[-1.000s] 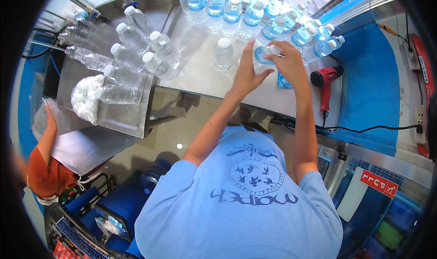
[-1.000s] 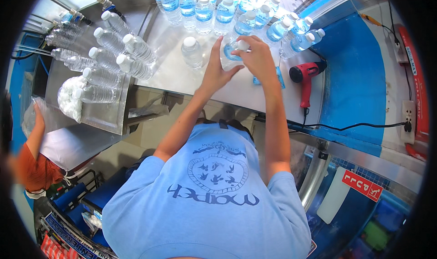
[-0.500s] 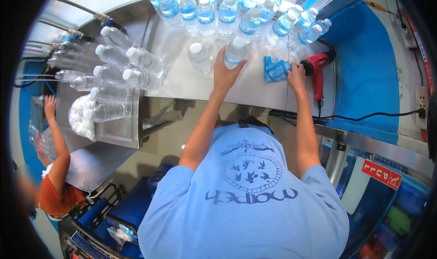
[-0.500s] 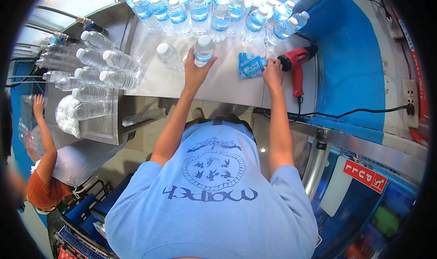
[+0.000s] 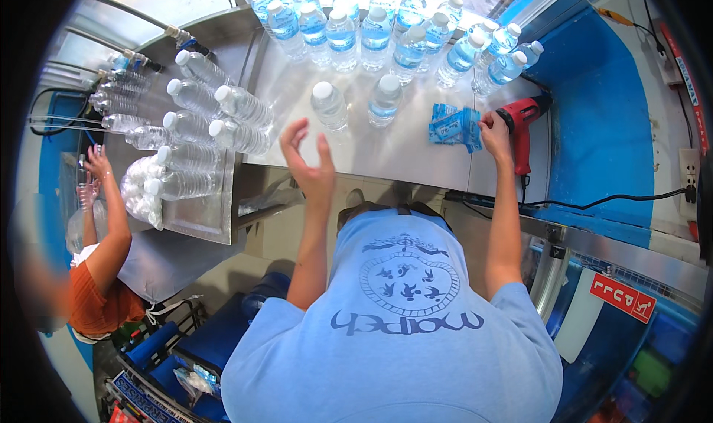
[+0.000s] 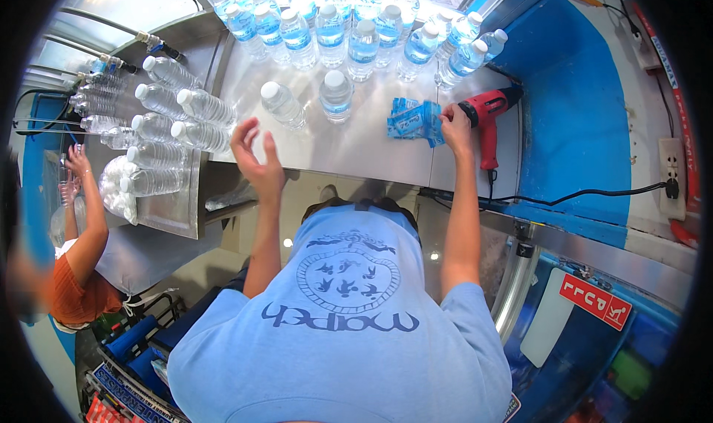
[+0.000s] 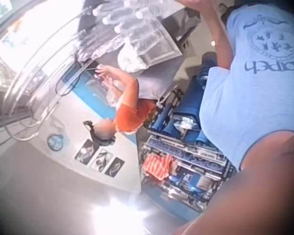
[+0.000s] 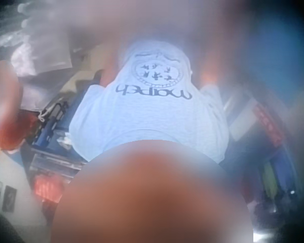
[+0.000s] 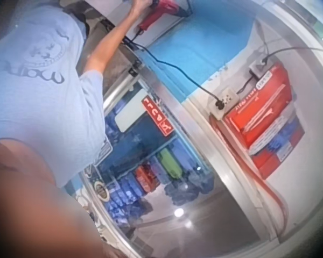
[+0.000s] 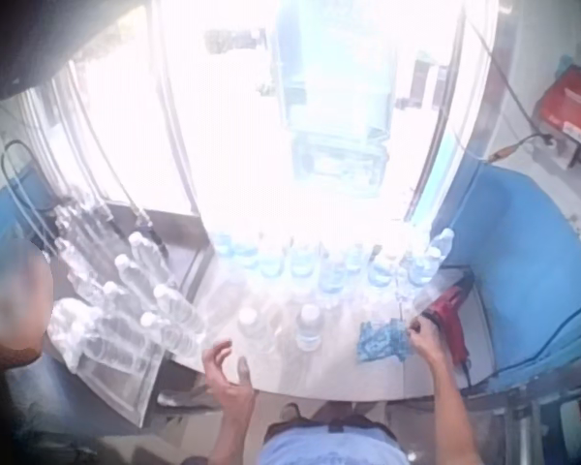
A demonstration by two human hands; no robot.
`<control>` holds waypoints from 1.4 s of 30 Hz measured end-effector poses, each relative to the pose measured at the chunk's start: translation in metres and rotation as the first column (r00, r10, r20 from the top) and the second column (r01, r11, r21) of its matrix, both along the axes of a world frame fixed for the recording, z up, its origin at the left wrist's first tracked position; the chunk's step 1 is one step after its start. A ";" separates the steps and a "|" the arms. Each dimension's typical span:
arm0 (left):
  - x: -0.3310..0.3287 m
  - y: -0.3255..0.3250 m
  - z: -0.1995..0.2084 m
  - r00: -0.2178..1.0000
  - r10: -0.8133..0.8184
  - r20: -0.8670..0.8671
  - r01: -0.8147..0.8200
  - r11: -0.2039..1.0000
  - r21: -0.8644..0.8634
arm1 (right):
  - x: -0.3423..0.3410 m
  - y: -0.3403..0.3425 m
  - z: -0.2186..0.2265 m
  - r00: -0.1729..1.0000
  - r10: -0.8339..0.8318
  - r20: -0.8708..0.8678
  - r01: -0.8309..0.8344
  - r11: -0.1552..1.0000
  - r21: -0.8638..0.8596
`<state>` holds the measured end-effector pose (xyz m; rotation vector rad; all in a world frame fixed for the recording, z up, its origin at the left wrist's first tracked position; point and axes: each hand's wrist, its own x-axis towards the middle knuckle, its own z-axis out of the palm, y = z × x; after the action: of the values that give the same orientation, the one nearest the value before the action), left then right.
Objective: The person uses a red heat gun to shrink-wrap labels onto plastic water bottles, then places the finished bottles on a metal tray. A coworker fills empty bottles from a dispenser in the background.
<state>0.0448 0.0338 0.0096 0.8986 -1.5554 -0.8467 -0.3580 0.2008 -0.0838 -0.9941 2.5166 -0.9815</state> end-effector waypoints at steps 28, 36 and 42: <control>-0.010 -0.100 0.101 0.912 -0.375 -0.167 0.397 0.909 0.129 | 0.222 -0.175 0.233 0.695 0.709 0.119 -0.565 0.641 -0.520; -0.002 -0.117 0.081 0.763 -0.543 -0.351 0.601 0.795 0.078 | 0.218 -0.195 0.221 0.659 0.752 0.015 -0.663 0.590 -0.460; 0.009 -0.135 0.075 0.605 -0.782 -0.149 0.793 0.609 0.021 | 0.206 -0.196 0.231 0.617 0.767 -0.173 -0.787 0.601 -0.139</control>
<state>0.0534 -0.1016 0.0849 0.1323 -1.8196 -1.5784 -0.1522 0.0052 0.1472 -2.0038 1.6815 -0.8896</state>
